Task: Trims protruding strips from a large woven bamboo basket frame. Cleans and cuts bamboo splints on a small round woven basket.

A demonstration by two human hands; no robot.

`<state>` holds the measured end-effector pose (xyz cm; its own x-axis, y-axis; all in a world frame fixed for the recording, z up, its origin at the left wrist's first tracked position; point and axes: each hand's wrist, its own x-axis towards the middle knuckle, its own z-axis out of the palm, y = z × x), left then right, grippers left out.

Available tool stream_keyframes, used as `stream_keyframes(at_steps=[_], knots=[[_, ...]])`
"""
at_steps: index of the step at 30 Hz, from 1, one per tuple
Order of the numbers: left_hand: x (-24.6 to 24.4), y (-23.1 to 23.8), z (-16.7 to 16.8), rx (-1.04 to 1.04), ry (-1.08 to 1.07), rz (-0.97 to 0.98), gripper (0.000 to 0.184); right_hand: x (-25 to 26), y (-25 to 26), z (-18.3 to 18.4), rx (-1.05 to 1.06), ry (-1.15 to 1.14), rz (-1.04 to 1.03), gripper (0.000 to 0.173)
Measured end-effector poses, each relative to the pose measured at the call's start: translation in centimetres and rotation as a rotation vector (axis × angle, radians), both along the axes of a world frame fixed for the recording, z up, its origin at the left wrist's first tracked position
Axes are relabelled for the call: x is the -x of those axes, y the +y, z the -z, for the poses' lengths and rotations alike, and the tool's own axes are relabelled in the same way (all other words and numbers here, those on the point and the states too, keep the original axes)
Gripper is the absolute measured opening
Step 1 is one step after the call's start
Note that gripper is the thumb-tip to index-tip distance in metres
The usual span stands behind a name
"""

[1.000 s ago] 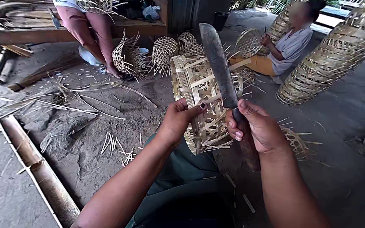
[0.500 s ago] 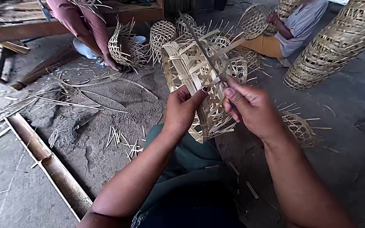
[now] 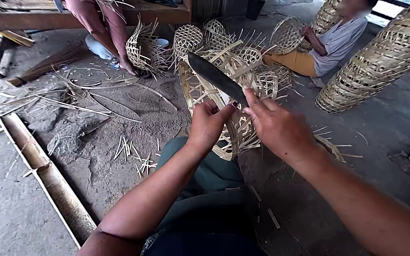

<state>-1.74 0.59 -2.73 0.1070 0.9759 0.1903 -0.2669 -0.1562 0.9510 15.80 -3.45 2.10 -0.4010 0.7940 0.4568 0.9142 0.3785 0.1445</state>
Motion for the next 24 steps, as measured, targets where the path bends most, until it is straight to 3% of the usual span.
stream_keyframes(at_steps=[7, 11, 14, 17, 19, 22, 24], knots=[[1.8, 0.1, -0.5, 0.051, -0.131, 0.037, 0.012, -1.7, 1.0, -0.9, -0.042, -0.057, -0.011, 0.047], [8.9, 0.5, 0.2, 0.117, -0.139, 0.126, 0.015, -10.3, 0.8, -5.5, -0.018, 0.343, 0.215, 0.051], [11.5, 0.6, 0.6, 0.183, -0.120, 0.180, 0.021, -13.9, -0.1, -4.0, 0.027, 0.772, 0.247, 0.050], [10.6, 0.4, 0.4, 0.187, 0.111, 0.067, 0.012, -9.4, -0.5, -1.2, 0.162, 1.180, 0.153, 0.041], [9.4, 0.4, 1.1, 0.161, 0.287, -0.033, 0.015, -5.9, -0.1, 1.3, 0.265, 1.353, 0.051, 0.046], [8.7, 1.1, 2.0, 0.093, 0.528, -0.171, 0.027, -1.3, 0.7, 4.6, 0.359, 1.440, -0.100, 0.072], [9.1, 0.4, 1.7, 0.061, 0.570, -0.200, 0.027, 0.8, 1.2, 5.7, 0.370, 1.468, -0.136, 0.091]])
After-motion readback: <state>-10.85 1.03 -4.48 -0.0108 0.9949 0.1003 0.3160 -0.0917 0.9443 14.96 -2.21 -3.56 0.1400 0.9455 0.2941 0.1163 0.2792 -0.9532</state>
